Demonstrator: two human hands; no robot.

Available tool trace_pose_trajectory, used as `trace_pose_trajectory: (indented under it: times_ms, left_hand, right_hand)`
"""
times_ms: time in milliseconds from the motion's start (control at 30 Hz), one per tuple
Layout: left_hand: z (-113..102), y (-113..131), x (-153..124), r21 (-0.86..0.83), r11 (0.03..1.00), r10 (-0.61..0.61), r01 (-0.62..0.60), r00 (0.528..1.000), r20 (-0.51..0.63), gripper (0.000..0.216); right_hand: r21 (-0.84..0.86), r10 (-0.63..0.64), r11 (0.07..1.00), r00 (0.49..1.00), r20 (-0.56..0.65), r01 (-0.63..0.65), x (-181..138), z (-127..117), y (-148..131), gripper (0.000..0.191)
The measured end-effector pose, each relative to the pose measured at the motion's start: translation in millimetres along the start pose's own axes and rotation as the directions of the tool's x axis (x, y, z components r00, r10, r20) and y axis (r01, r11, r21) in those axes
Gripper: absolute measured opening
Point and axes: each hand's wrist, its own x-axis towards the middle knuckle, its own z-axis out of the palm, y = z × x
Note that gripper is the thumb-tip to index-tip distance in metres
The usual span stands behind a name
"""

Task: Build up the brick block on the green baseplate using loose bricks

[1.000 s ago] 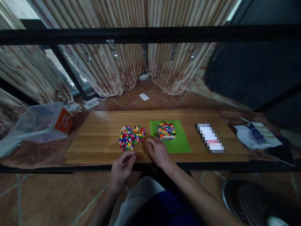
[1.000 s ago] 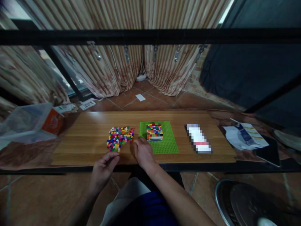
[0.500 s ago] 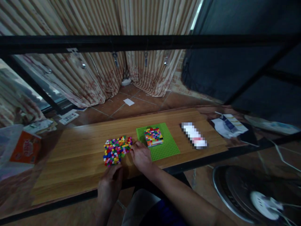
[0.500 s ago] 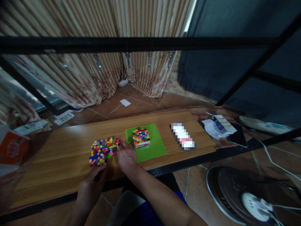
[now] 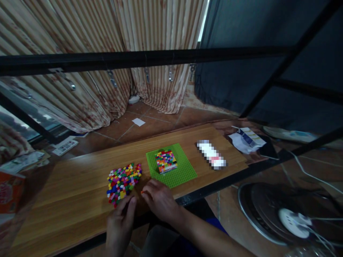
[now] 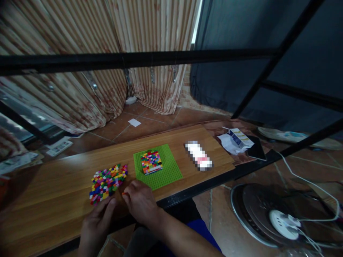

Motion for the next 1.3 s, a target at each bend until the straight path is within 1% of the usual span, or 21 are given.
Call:
trace_pose_trajectory:
  times_ms: [67,167,267,367,433,533,600,733,800,867,933,1000,1033,1067,1133,1200,1300]
  left_hand:
    - [5,9,-2,-0.131,0.986,-0.096,0.107,0.992,0.087,0.038]
    - [12,23,-3,-0.262,0.933,-0.186,0.246,0.955,0.232,0.038]
    - [16,36,-6,-0.341,0.872,-0.230,0.351,0.909,0.346,0.040]
    - [19,46,-9,-0.391,0.828,-0.233,0.403,0.880,0.414,0.039]
    - [20,50,-11,-0.426,0.791,-0.239,0.439,0.863,0.446,0.035]
    - [23,52,-12,-0.466,0.712,-0.272,0.526,0.818,0.507,0.036]
    - [25,55,-12,-0.470,0.698,-0.266,0.541,0.805,0.531,0.038]
    - [33,66,-9,-0.477,0.734,-0.210,0.484,0.829,0.518,0.038]
    - [38,71,-6,-0.458,0.767,-0.185,0.449,0.838,0.513,0.038]
    - [45,71,-2,-0.424,0.810,-0.174,0.406,0.856,0.486,0.036]
    - [51,66,2,-0.387,0.856,-0.163,0.342,0.890,0.426,0.033]
    - [56,56,5,-0.347,0.902,-0.130,0.258,0.927,0.352,0.030]
    - [58,50,6,-0.326,0.920,-0.107,0.218,0.940,0.324,0.029]
    - [59,45,6,-0.309,0.934,-0.083,0.180,0.950,0.301,0.028]
    - [62,36,6,-0.274,0.955,-0.030,0.109,0.960,0.277,0.026]
    - [63,33,4,-0.240,0.970,0.026,0.040,0.963,0.268,0.024]
    - [63,35,2,-0.187,0.982,0.082,-0.033,0.962,0.259,0.022]
  right_hand:
    - [0.020,-0.054,0.998,0.998,0.019,0.053,-11,-7,-3,0.018]
    - [0.044,-0.068,0.997,0.997,0.019,0.068,-22,-17,-5,0.019]
    - [0.042,-0.073,0.996,0.997,0.018,0.072,-27,-26,-4,0.019]
    - [0.058,-0.053,0.997,0.998,0.018,0.051,-31,-32,-2,0.017]
    - [0.126,-0.024,0.992,1.000,0.005,0.023,-34,-33,-1,0.014]
    - [0.283,0.047,0.958,0.999,-0.024,-0.038,-37,-34,1,0.012]
    - [0.377,0.099,0.923,0.994,-0.042,-0.076,-39,-36,1,0.012]
    - [0.486,0.160,0.868,0.984,-0.080,-0.102,-39,-42,3,0.013]
    - [0.500,0.182,0.860,0.977,-0.115,-0.102,-39,-46,9,0.014]
    - [0.489,0.214,0.866,0.962,-0.171,-0.105,-38,-52,21,0.013]
    - [0.467,0.269,0.876,0.929,-0.256,-0.126,-34,-60,39,0.013]
    - [0.457,0.353,0.873,0.867,-0.352,-0.170,-29,-68,58,0.015]
    - [0.456,0.385,0.869,0.839,-0.384,-0.190,-25,-71,68,0.016]
    - [0.456,0.405,0.866,0.823,-0.398,-0.206,-22,-74,76,0.018]
    - [0.456,0.423,0.861,0.812,-0.401,-0.223,-15,-77,88,0.020]
    - [0.455,0.422,0.861,0.818,-0.390,-0.227,-9,-76,94,0.021]
    - [0.446,0.407,0.866,0.834,-0.372,-0.224,-6,-72,97,0.020]
